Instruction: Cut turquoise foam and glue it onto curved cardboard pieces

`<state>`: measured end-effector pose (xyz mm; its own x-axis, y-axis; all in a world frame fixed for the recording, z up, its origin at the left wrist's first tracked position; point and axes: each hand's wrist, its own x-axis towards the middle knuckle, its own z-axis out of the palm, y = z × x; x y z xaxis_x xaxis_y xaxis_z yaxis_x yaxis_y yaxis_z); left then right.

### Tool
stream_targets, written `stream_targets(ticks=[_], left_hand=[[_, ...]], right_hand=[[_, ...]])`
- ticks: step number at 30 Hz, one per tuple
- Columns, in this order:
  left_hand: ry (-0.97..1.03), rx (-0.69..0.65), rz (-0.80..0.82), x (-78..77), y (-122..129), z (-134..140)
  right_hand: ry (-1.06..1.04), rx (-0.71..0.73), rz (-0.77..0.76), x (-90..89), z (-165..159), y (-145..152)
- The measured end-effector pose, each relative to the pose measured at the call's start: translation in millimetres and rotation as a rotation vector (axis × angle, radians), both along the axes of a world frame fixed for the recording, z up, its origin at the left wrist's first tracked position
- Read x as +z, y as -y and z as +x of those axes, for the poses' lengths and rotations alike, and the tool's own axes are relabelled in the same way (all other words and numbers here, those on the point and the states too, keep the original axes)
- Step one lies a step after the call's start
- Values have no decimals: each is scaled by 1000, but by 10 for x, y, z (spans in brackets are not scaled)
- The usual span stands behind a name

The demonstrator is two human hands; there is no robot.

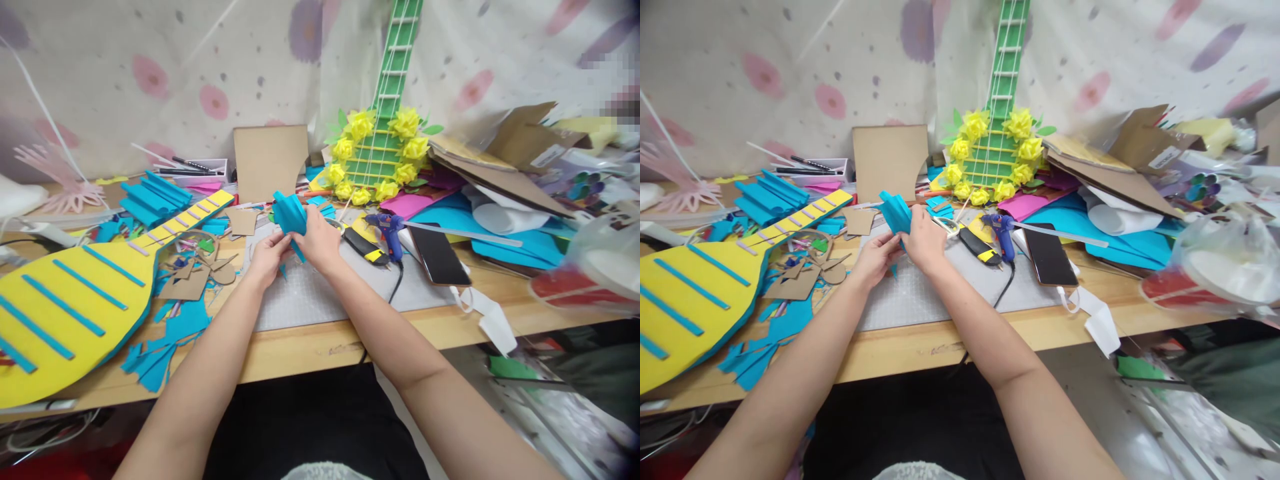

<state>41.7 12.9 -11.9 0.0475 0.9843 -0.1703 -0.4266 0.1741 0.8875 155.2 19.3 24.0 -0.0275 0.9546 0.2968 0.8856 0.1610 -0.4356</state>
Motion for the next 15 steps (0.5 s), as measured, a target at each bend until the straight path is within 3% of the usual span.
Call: stream_targets(ticks=[7, 15], left_hand=[[-31, 14, -21, 10, -5, -11], [-175, 122, -19, 25, -13, -15]], right_hand=[[-79, 35, 22, 20, 48, -2], [-255, 94, 11, 23, 179, -72]])
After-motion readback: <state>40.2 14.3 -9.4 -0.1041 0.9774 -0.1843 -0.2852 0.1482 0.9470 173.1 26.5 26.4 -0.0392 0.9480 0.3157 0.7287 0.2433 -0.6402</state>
